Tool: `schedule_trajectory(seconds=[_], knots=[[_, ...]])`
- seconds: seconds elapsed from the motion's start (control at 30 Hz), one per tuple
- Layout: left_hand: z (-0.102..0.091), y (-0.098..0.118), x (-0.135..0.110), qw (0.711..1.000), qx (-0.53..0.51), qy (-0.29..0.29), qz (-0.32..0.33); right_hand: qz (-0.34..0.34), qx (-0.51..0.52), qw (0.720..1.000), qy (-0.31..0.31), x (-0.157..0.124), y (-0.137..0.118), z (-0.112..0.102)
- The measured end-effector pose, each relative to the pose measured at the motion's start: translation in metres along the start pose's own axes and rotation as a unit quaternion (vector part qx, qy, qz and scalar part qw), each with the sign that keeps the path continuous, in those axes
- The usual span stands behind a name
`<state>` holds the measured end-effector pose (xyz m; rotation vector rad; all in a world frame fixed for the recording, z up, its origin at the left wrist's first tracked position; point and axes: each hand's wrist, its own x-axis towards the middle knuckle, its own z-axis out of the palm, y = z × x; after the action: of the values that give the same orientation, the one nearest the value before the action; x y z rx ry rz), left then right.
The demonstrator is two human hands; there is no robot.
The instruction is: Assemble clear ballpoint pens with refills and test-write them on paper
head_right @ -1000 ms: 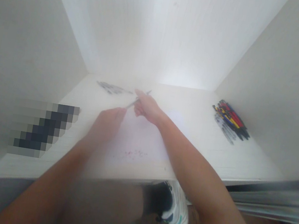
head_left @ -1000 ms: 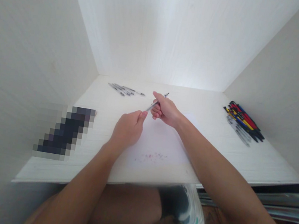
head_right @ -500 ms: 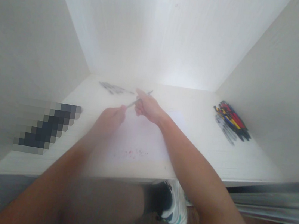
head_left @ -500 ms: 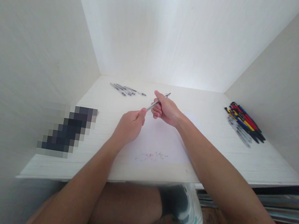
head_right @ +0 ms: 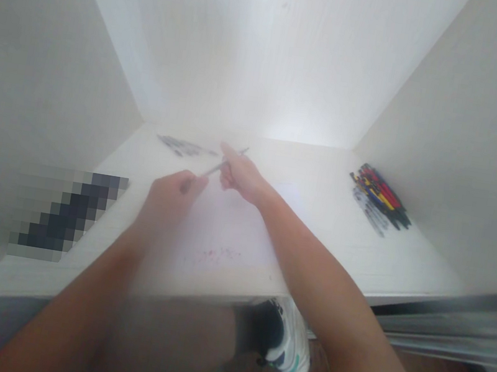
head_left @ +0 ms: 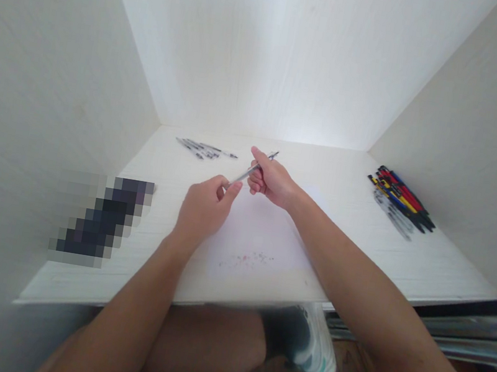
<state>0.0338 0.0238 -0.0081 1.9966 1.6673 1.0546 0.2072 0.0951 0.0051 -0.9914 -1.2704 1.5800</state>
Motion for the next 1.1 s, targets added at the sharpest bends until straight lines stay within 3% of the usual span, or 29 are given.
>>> schedule_trajectory(seconds=[0.3,0.83,1.1], knots=[[0.0,-0.0029,0.0008,0.998,0.025,0.054,0.019,0.009,0.002,1.0,0.005,-0.0004,-0.0004,0.0003],[-0.0007,-0.0031,0.0033,1.0,-0.004,0.02,0.0,-0.001,0.003,1.0,-0.018,-0.0015,-0.0025,-0.0004],[0.0009,-0.002,0.0018,0.996,-0.063,0.058,-0.016,0.014,0.022,1.0,0.007,0.0008,-0.0037,-0.0037]])
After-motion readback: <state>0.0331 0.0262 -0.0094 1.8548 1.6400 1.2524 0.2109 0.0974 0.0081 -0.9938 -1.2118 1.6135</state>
